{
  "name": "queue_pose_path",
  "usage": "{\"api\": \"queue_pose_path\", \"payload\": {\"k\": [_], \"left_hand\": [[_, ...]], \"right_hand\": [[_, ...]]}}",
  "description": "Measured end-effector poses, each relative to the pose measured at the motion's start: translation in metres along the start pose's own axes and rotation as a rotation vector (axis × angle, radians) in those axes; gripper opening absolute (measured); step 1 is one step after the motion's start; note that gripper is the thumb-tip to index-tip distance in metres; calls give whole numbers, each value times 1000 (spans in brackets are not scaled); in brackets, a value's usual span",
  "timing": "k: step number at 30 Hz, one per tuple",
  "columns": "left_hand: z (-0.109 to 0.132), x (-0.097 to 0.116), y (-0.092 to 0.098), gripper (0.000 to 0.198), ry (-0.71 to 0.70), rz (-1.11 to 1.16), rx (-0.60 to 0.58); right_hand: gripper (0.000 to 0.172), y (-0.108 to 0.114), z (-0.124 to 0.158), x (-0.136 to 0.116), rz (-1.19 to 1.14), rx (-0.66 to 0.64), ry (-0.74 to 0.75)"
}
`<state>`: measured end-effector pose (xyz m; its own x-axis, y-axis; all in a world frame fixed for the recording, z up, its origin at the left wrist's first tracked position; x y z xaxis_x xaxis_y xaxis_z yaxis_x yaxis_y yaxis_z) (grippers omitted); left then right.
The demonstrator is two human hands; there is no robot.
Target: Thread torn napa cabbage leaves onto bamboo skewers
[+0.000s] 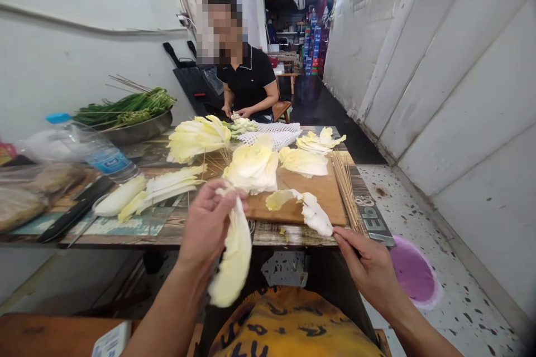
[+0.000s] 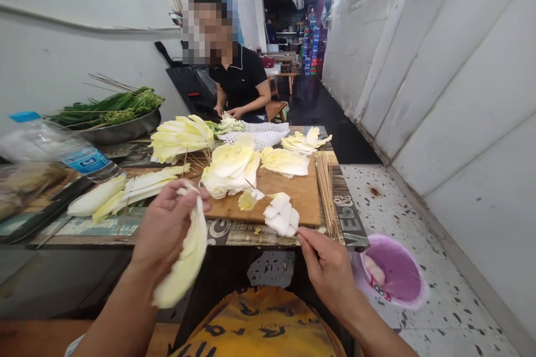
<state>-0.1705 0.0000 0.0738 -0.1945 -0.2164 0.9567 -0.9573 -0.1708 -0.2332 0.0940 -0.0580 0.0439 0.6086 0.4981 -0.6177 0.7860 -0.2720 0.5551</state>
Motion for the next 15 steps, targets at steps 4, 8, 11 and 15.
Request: {"api": "queue_pose_path", "payload": {"k": [4,8,11,15], "left_hand": [[7,-3,-14,40,4,-296,-198],[13,-5,-23,40,-13,-447,-273],[11,-7,-30,20,-98,-470,-232],[-5,-11,-44,17,-158,-418,-204]], "right_hand": [[20,0,0,-2,-7,-59,25],[22,0,6,-6,-4,-114,81],[23,1,9,-9,5,-153,110],[24,8,0,-9,178,-97,230]]}}
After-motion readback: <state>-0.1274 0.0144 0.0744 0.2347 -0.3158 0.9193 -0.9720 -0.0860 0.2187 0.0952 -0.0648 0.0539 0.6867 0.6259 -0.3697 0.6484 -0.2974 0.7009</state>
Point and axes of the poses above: each hand's wrist, its own z-axis away from the middle knuckle, its own y-axis out of the back of the hand, x = y × z, the point moved 4 cm from there along -z, towards the middle knuckle
